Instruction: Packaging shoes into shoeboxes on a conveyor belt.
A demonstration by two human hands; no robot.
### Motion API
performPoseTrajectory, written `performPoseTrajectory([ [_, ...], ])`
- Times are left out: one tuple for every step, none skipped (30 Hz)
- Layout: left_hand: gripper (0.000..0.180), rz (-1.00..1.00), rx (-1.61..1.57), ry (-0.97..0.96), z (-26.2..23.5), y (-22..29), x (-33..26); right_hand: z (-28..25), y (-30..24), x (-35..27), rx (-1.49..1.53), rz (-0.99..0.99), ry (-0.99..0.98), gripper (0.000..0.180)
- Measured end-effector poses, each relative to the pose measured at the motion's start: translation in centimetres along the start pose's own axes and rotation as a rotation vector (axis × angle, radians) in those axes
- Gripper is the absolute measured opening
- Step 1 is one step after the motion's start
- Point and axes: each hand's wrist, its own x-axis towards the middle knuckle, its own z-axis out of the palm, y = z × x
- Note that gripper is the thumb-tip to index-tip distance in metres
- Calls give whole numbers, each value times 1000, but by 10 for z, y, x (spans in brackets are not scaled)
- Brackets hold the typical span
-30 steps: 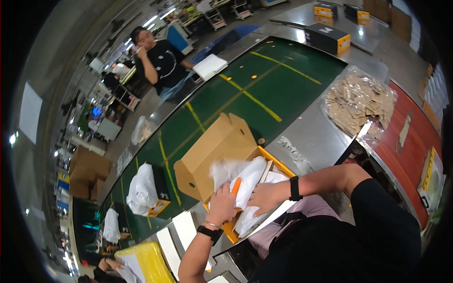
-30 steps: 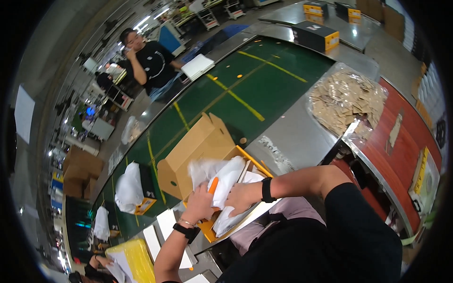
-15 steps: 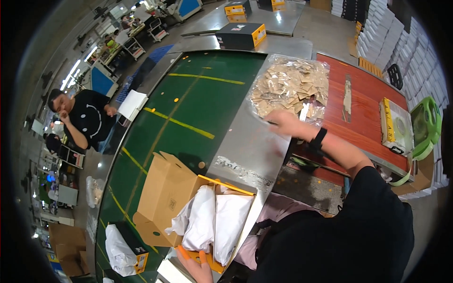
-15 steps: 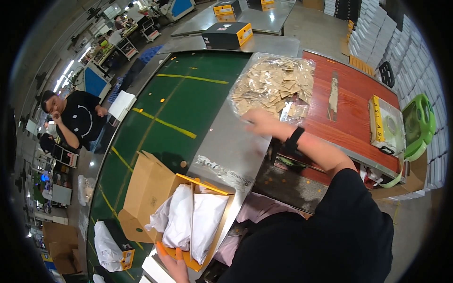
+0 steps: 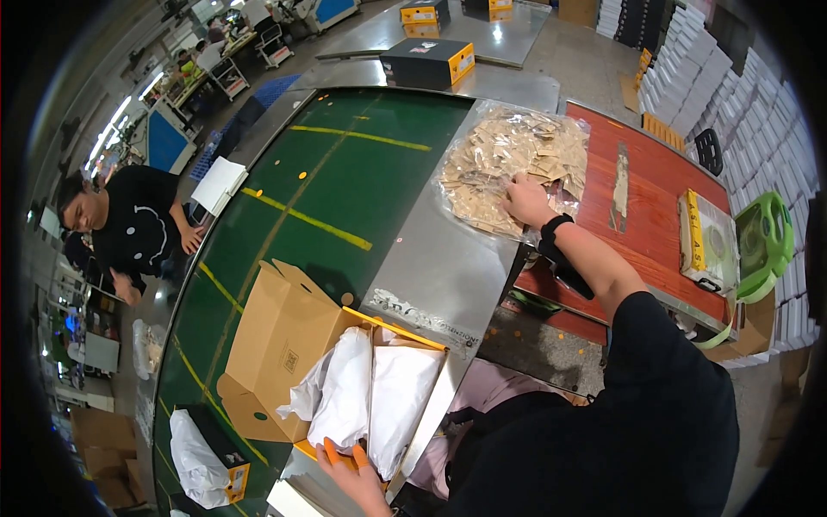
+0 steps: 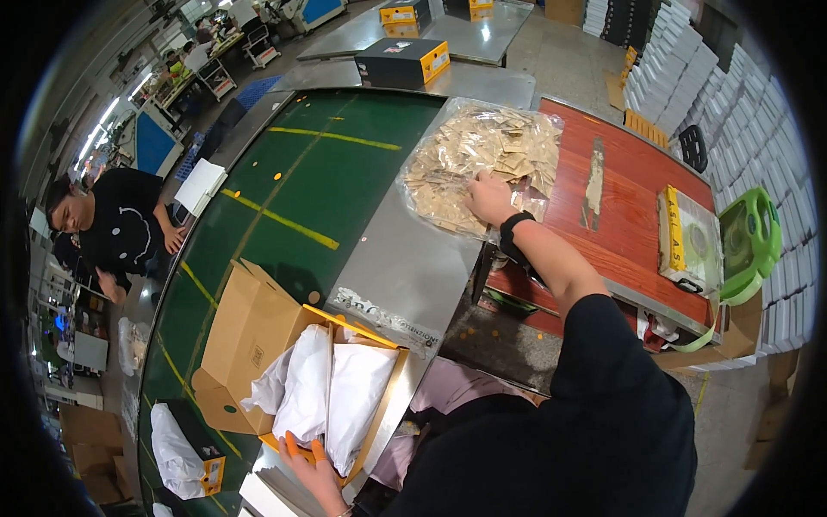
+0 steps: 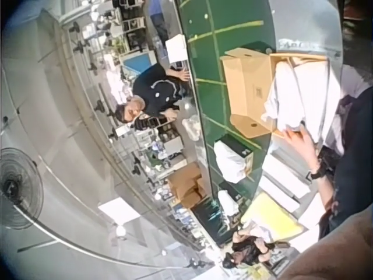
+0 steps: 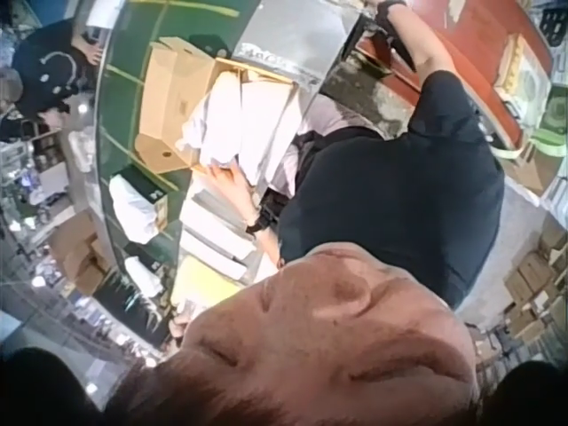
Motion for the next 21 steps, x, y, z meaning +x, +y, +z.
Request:
performPoseTrajectory([
  [55, -14, -9, -1, 0, 2, 0, 2, 1, 4, 15, 53, -83, 35],
  [55, -17, -10, 2, 0, 2, 0, 3, 2, 7, 29, 105, -166, 36],
  [52, -13, -32, 6, 0, 1, -1, 3, 2, 8, 32, 95, -168, 36],
  [49, -9, -54, 10, 0, 0, -2, 3, 2, 9, 51, 58, -187, 32],
  [49, -17, -55, 18, -1, 1, -3, 1, 3, 11, 68, 20, -205, 28],
  [50, -11, -63, 20, -3, 4, -3, 0, 6, 14, 68, 7, -202, 28],
  [51, -3, -71, 23, -4, 6, -2, -2, 12, 17, 47, -57, -225, 23],
  [51, -9, -78, 34, -4, 8, -3, -3, 17, 20, 25, -122, -247, 20],
  [52, -24, -63, 26, -7, 7, -4, -9, 9, 25, 24, -106, -288, 19],
  [52, -31, -57, 14, -8, 7, -4, -12, 15, 24, 49, -61, -274, 16],
  [52, -39, -64, 41, -9, 8, -3, -17, 21, 24, 9, -4, -360, 15],
  [52, -20, 1, 6, -11, 7, -2, -28, 16, 21, -37, -15, -278, 13],
  [53, 1, 61, -32, -11, 8, -1, -45, 16, 17, -119, -71, -271, 13],
  [53, -18, 58, 1, -11, 10, -1, -71, 3, 15, -212, -137, -337, 12],
  [53, -4, 25, -9, -12, 12, -2, -84, -2, 16, -244, -188, -335, 13],
  [53, 10, -4, -21, -13, 15, -2, -99, -18, 16, -266, -240, -326, 15],
  [52, 12, 5, -17, -13, 17, -1, -108, -34, 17, -131, -315, -300, 15],
  [52, -2, 9, 6, -15, 15, -1, -116, -55, 15, 6, -386, -280, 15],
  [52, -10, -4, -3, -16, 11, -2, -128, -88, 12, 207, -428, -321, 16],
  [51, -16, -18, -14, -18, 9, -2, -134, -125, 8, 406, -465, -365, 18],
  [51, -61, -47, -38, -22, 16, -1, -133, -154, 4, 594, -506, -468, 20],
])
